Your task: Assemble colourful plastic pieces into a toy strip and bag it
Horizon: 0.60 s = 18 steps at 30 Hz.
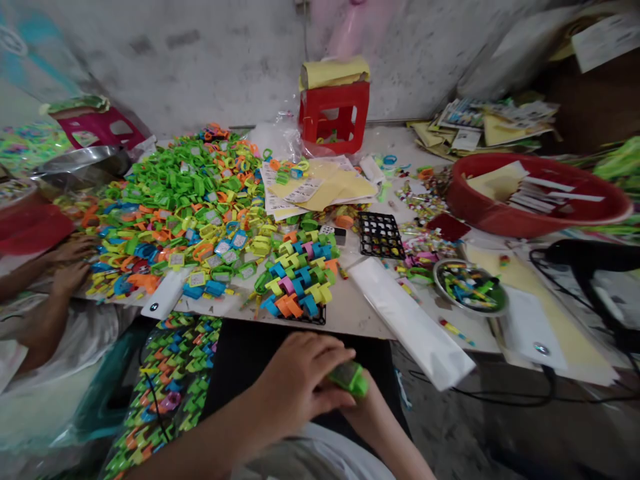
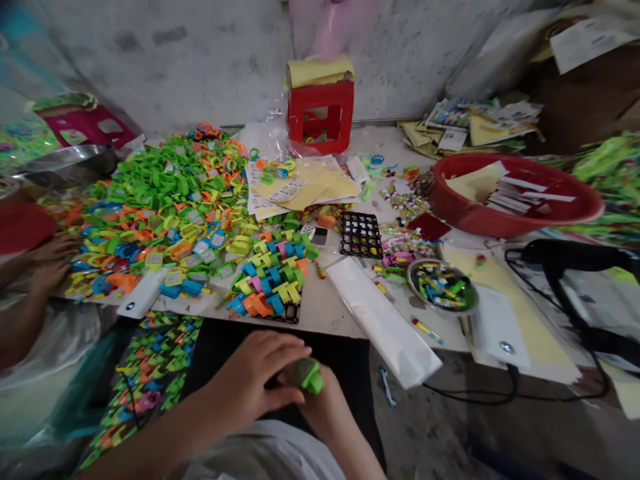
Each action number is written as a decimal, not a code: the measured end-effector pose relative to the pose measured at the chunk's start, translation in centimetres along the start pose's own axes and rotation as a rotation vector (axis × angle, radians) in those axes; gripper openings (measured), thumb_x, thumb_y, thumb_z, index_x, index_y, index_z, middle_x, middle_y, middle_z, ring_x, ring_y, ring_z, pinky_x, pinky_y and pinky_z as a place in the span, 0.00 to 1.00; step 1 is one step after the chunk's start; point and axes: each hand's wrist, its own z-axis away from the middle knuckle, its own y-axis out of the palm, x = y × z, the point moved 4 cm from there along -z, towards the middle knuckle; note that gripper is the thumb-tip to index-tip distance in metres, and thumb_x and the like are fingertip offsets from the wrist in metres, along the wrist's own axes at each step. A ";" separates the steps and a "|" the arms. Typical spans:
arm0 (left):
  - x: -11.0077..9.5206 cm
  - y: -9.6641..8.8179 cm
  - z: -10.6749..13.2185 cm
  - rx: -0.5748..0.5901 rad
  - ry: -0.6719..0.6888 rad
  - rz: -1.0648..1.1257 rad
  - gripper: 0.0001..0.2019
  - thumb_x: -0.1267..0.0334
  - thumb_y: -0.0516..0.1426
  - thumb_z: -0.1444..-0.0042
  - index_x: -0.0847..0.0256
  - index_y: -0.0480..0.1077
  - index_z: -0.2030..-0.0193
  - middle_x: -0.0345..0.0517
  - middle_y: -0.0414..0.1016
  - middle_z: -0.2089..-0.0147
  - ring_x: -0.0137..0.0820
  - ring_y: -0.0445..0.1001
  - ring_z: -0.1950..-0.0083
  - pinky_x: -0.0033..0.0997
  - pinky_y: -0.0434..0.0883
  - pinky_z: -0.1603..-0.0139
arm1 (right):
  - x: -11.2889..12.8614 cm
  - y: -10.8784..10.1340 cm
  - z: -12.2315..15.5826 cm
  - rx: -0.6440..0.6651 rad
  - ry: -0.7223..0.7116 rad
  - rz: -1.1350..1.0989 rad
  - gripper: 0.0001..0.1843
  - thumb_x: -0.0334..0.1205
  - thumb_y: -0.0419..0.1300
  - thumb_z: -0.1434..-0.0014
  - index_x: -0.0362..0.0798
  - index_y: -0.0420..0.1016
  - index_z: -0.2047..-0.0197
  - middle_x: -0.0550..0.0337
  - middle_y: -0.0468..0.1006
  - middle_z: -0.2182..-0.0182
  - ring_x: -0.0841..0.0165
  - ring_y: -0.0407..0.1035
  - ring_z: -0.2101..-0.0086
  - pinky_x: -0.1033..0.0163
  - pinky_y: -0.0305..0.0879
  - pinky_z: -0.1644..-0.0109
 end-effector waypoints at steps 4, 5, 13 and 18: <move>2.9 -2.4 -1.2 -0.250 -0.113 -0.283 0.16 0.62 0.54 0.37 0.53 0.66 0.42 0.46 0.72 0.44 0.39 0.67 0.44 0.44 0.64 0.44 | -0.2 -2.8 -2.9 -0.191 0.090 -0.284 0.18 0.54 0.63 0.48 0.49 0.78 0.64 0.55 0.81 0.69 0.63 0.74 0.69 0.60 0.72 0.64; 3.5 -2.4 -1.5 -0.274 -0.127 -0.331 0.16 0.63 0.54 0.38 0.54 0.66 0.43 0.47 0.72 0.45 0.40 0.67 0.45 0.44 0.64 0.45 | -0.1 -3.1 -3.8 -0.222 0.102 -0.312 0.20 0.56 0.63 0.49 0.48 0.79 0.63 0.56 0.80 0.71 0.63 0.74 0.70 0.60 0.72 0.66; 4.6 -0.9 -1.8 -0.333 -0.055 -0.361 0.12 0.64 0.56 0.39 0.55 0.70 0.48 0.46 0.74 0.52 0.37 0.70 0.51 0.40 0.66 0.49 | -0.5 -1.3 -6.5 -0.303 0.002 -0.300 0.16 0.53 0.61 0.46 0.49 0.78 0.63 0.58 0.81 0.71 0.64 0.73 0.72 0.59 0.72 0.65; 4.7 -1.1 -1.6 -0.295 -0.035 -0.287 0.09 0.63 0.57 0.40 0.56 0.71 0.53 0.45 0.75 0.53 0.37 0.69 0.50 0.40 0.65 0.48 | -0.3 -1.3 -6.4 -0.358 -0.113 -0.182 0.13 0.49 0.60 0.43 0.48 0.77 0.62 0.53 0.82 0.65 0.60 0.77 0.64 0.57 0.73 0.57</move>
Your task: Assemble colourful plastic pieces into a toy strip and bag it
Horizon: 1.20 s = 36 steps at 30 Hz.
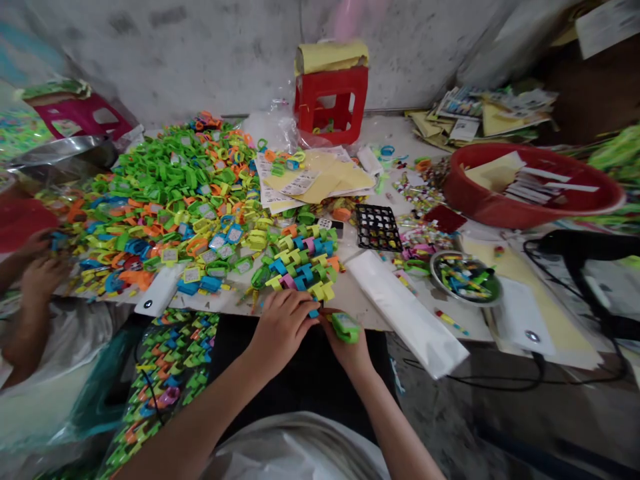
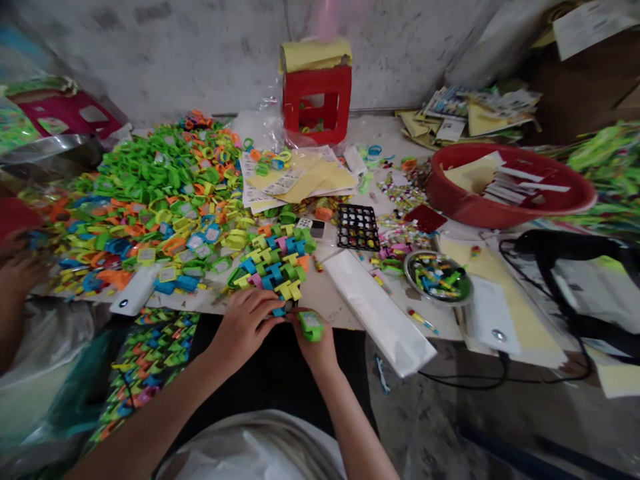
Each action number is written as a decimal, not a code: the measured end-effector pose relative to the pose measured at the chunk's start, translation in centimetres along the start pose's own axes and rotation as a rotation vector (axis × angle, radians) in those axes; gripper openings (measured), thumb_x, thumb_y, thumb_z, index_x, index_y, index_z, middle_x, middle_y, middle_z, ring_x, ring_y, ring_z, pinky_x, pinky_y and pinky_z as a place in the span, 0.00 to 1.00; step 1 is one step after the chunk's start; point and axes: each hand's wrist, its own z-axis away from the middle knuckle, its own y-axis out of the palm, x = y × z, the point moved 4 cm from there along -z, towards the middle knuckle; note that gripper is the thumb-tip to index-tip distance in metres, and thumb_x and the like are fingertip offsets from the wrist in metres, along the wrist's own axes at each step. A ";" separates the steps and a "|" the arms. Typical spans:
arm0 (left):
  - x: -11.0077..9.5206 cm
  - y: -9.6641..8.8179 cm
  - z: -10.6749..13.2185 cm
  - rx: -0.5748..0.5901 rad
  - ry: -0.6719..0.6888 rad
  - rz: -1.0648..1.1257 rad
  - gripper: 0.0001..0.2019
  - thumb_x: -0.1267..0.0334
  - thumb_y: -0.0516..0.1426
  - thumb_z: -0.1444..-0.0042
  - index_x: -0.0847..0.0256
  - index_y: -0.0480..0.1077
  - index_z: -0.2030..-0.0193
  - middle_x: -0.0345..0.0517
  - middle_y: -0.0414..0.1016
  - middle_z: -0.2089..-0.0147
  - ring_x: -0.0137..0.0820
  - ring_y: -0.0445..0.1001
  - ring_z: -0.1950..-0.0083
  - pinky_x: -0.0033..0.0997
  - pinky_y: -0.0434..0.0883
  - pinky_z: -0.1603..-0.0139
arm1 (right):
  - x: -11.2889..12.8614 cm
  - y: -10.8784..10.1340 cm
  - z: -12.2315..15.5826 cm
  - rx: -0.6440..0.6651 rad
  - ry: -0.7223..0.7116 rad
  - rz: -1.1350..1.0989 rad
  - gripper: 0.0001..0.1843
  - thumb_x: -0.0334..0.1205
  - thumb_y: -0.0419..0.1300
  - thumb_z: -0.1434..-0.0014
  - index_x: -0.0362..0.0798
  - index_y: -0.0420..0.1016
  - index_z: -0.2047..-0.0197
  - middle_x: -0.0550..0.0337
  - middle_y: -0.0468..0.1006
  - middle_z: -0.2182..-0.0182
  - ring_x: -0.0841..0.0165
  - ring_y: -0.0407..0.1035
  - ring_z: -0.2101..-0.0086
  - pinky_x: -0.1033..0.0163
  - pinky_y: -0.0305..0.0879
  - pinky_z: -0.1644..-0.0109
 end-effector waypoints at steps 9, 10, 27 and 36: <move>-0.9 -0.5 -0.5 0.041 -0.027 -0.005 0.24 0.48 0.61 0.47 0.57 0.68 0.47 0.50 0.71 0.48 0.42 0.68 0.48 0.45 0.64 0.47 | 2.3 1.0 -2.1 0.371 0.015 0.613 0.12 0.30 0.52 0.43 0.44 0.78 0.63 0.49 0.82 0.66 0.61 0.76 0.65 0.63 0.69 0.63; -1.1 -0.4 -0.6 0.027 -0.050 -0.028 0.24 0.48 0.61 0.47 0.57 0.68 0.47 0.50 0.71 0.48 0.43 0.68 0.48 0.46 0.64 0.47 | 2.4 1.2 -2.4 0.402 0.018 0.640 0.13 0.30 0.53 0.43 0.44 0.78 0.61 0.49 0.82 0.65 0.61 0.76 0.64 0.63 0.68 0.62; -1.6 0.1 -2.9 0.136 -0.189 -0.154 0.21 0.53 0.58 0.42 0.51 0.67 0.43 0.43 0.71 0.45 0.44 0.66 0.48 0.47 0.64 0.48 | 1.9 0.2 -3.0 0.468 0.001 0.603 0.10 0.31 0.52 0.43 0.45 0.73 0.71 0.55 0.79 0.72 0.67 0.72 0.71 0.67 0.62 0.69; 6.3 -2.0 1.3 -0.258 -0.447 0.398 0.23 0.50 0.49 0.36 0.49 0.59 0.35 0.47 0.56 0.30 0.39 0.53 0.30 0.47 0.53 0.32 | 2.5 -3.9 -2.5 0.011 0.030 -0.006 0.28 0.54 0.49 0.37 0.48 0.62 0.39 0.46 0.72 0.47 0.61 0.70 0.52 0.57 0.69 0.51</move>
